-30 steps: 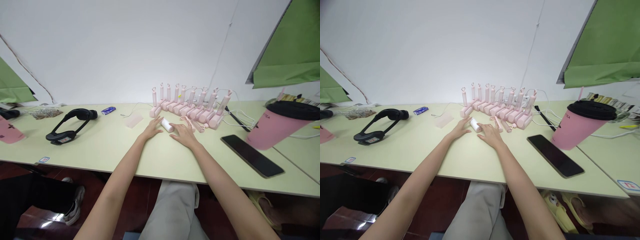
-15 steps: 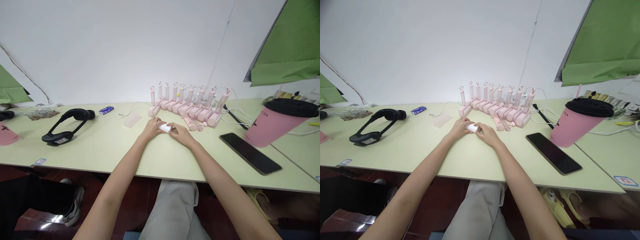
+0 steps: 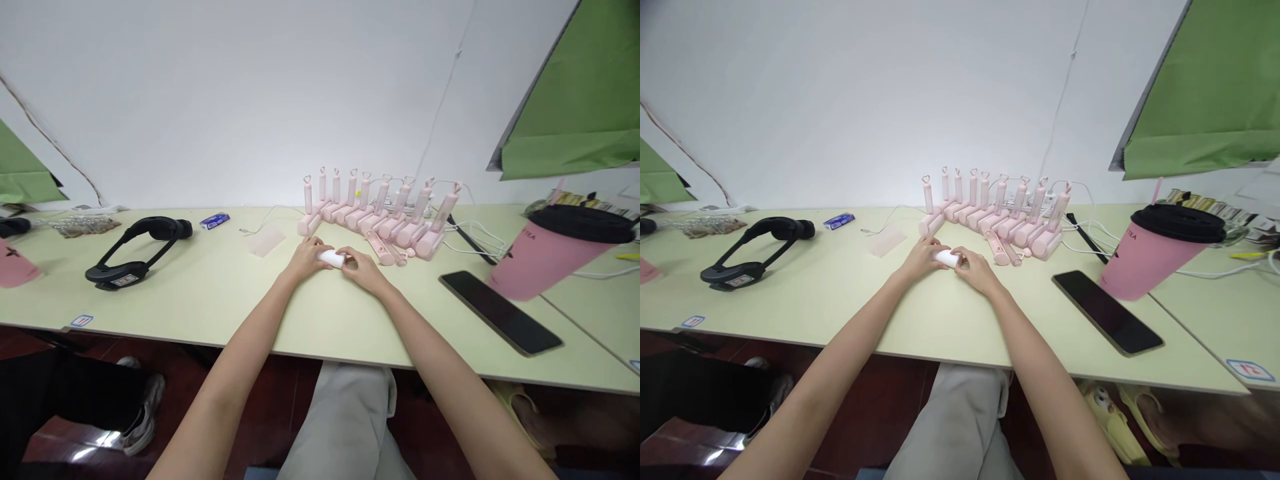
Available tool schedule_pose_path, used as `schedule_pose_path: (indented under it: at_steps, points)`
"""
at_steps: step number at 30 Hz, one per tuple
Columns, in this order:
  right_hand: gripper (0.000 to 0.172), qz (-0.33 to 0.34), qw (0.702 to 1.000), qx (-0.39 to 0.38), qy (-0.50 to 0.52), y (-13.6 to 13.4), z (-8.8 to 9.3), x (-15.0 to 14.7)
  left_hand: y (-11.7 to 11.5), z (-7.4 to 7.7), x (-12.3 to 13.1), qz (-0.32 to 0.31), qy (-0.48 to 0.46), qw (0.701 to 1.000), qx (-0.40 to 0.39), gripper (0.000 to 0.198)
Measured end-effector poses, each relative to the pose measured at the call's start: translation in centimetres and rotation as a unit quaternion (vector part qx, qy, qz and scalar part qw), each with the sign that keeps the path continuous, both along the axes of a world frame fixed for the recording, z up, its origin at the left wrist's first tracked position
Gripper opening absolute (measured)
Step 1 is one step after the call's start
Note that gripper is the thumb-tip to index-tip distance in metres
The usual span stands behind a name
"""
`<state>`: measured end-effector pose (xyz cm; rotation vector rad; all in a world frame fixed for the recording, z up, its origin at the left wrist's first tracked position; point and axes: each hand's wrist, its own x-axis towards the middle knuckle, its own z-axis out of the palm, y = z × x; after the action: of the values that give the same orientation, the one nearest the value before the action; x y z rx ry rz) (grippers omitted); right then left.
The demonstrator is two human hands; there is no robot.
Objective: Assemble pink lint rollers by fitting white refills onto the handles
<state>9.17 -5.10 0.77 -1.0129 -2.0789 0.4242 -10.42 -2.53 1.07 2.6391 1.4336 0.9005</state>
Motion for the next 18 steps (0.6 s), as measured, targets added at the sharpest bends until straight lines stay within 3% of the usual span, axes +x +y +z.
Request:
schedule_pose_path:
  at_steps: [10, 18]
  points:
    - [0.030, -0.072, 0.997, -0.027, 0.031, 0.6, -0.4, 0.6, 0.2, -0.2, -0.2, 0.014, 0.001, 1.000, -0.001, 0.051]
    - [0.045, -0.008, 1.000, -0.026, 0.005, 1.3, -1.3, 0.8, 0.2, -0.2, -0.8, 0.041, 0.000, 0.999, 0.000, 0.050]
